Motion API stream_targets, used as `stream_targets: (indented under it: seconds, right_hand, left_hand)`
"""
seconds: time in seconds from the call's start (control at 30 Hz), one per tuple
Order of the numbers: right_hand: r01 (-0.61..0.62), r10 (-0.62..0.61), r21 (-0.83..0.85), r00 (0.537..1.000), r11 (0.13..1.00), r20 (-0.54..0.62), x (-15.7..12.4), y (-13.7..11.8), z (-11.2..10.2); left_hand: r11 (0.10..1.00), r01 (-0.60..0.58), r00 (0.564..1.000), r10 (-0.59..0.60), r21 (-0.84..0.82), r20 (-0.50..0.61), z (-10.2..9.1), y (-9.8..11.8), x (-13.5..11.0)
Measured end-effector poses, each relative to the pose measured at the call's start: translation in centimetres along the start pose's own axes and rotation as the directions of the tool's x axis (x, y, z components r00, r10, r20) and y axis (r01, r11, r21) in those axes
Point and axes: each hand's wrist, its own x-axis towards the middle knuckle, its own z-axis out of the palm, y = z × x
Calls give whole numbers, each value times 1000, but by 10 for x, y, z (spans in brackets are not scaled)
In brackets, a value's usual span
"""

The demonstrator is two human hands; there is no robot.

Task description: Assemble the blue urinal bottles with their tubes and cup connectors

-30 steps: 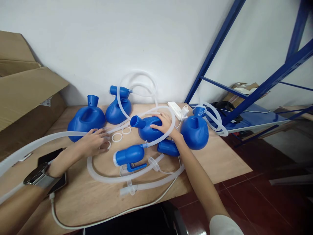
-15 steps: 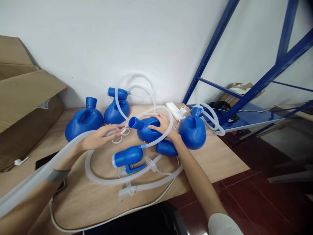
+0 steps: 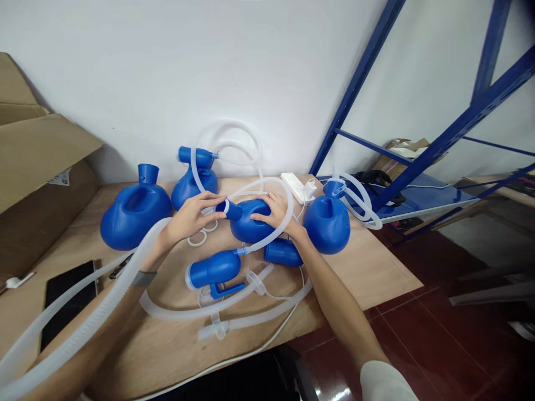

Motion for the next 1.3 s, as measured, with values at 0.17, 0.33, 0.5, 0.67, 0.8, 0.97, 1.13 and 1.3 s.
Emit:
stream_targets:
  seconds: [0.17,0.33,0.5,0.67,0.8,0.97,1.13,1.3]
  right_hand:
    - [37,-36,42,999,998,-9,1,3,0]
    - [52,-53,84,999,995,9,2,-2,3]
    - [50,-53,100,998,994,32,3,-11,5]
    - [44,-50,106,997,993,52,3,-12,2]
    - [44,-49,114,998,993,45,4,-13,2]
    - [17,-24,169,999,985,41,6,-13,1]
    - [-21,8,186,998,982,69,9,-15,-1]
    - [-58,52,152,998,987,47,12,-20,-3]
  left_hand:
    - [1000,28,998,-29,9,51,-13,12,9]
    - [973,190,976,-172,-130,136,-1,22,26]
    - [917,247,969,-232,-313,84,29,25,40]
    - [947,155,987,-162,-281,0,34,28,34]
    - [969,44,998,-52,-241,-25,32,27,31]
    - [957,51,951,-134,-286,-277,38,23,26]
    - [967,256,781,-207,-1,-589,26,35,6]
    - [802,378,873,-142,463,-467,3,35,-30]
